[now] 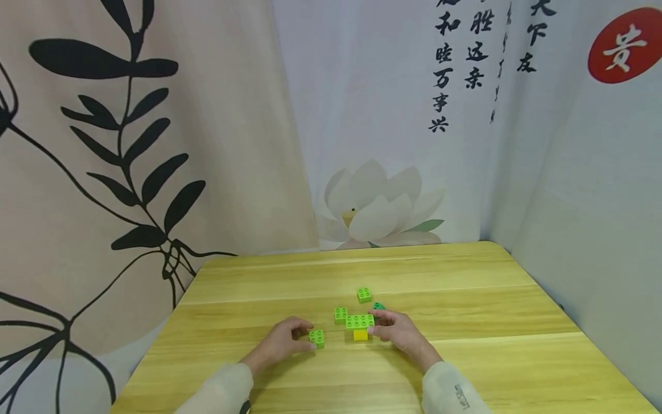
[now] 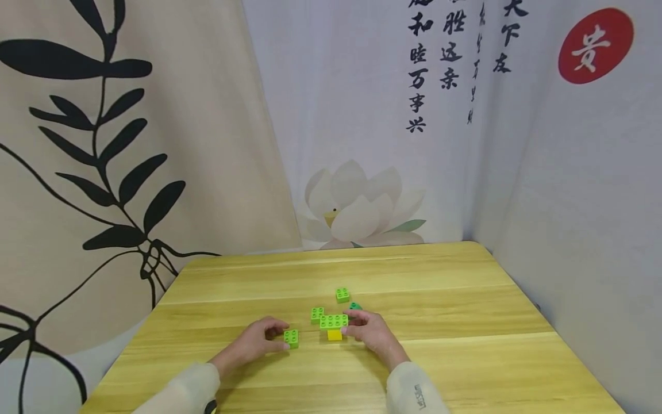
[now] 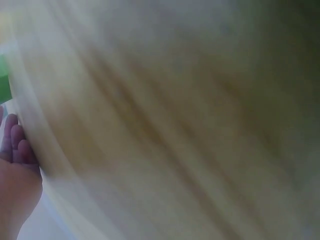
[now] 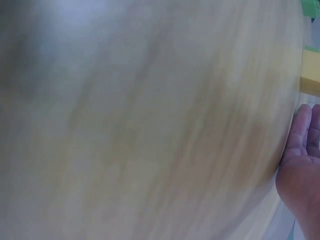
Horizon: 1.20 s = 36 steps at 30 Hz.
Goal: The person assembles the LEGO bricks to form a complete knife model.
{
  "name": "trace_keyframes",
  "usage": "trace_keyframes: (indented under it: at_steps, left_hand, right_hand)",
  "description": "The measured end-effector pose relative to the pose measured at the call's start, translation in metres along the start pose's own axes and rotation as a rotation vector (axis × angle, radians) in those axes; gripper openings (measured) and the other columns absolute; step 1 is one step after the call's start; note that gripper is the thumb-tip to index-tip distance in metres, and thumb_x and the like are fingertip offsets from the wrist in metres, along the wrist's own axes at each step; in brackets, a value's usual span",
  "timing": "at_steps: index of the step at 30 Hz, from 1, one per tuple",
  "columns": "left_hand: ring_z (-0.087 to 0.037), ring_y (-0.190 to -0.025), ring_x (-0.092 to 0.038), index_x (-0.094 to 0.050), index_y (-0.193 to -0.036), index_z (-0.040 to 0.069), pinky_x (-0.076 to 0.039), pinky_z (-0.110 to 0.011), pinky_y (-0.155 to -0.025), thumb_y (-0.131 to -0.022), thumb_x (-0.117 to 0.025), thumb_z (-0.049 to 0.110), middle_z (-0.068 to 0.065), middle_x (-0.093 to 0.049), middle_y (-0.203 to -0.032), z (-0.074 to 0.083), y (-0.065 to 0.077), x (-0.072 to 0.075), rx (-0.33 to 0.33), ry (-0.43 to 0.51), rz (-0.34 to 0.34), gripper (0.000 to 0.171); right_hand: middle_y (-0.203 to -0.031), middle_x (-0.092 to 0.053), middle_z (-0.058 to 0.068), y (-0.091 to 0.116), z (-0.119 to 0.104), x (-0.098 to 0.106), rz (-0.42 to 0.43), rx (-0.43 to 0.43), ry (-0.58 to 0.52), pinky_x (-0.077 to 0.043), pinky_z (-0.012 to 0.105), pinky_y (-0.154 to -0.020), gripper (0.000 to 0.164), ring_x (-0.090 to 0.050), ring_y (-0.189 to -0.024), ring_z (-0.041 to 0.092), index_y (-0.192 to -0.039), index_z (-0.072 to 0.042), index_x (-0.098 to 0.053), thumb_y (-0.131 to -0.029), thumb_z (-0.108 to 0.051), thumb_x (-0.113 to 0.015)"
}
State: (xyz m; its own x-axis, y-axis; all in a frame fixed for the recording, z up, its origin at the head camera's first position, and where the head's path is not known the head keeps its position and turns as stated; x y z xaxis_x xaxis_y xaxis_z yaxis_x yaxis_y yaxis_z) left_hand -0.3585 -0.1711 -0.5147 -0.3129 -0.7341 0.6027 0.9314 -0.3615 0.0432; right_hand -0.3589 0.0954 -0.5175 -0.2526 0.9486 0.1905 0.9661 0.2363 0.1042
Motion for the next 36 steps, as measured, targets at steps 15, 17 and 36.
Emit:
trace_keyframes:
  at_steps: [15,17,36]
  left_hand:
    - [-0.021,-0.096,-0.052,-0.067,-0.116,0.007,-0.046,-0.032,-0.082,-0.083,-0.082,0.027,-0.002,-0.059,-0.105,0.004,0.001,0.000,-0.020,0.026,0.010,0.041]
    - [-0.020,-0.097,-0.053,-0.067,-0.117,0.008,-0.046,-0.033,-0.082,-0.083,-0.081,0.028,-0.001,-0.060,-0.105,0.002,0.001,0.001,-0.006,0.041,0.011,0.042]
    - [-0.019,-0.093,-0.057,-0.070,-0.112,0.009,-0.048,-0.034,-0.076,-0.088,-0.077,0.030,0.000,-0.064,-0.097,0.026,-0.019,0.019,-0.007,0.048,0.124,0.033]
  right_hand:
    - [-0.112,-0.060,0.009,0.000,0.000,0.001,0.000,-0.007,0.001,-0.051,0.038,-0.082,0.056,-0.052,-0.098,0.022,-0.138,-0.001,-0.056,-0.088,-0.018,-0.076]
    - [-0.111,-0.060,0.009,-0.001,0.000,0.000,-0.005,-0.004,0.000,-0.051,0.037,-0.082,0.056,-0.052,-0.098,0.022,-0.138,-0.001,-0.056,-0.088,-0.019,-0.076]
    - [-0.112,-0.061,0.009,0.000,-0.001,0.000,0.009,-0.008,0.017,-0.051,0.039,-0.083,0.055,-0.053,-0.098,0.022,-0.138,-0.001,-0.056,-0.089,-0.018,-0.075]
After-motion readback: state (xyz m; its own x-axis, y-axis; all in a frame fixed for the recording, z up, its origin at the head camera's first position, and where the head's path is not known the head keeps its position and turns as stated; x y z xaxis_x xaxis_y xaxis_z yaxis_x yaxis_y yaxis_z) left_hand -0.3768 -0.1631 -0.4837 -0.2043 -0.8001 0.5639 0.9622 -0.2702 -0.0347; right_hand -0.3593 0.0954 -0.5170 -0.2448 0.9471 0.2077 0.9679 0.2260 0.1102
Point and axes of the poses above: each hand's wrist, its own y-axis away from the middle knuckle, its own x-axis out of the back of the hand, z = x × y, the point moved 9 cm from there along -y, towards the middle knuckle
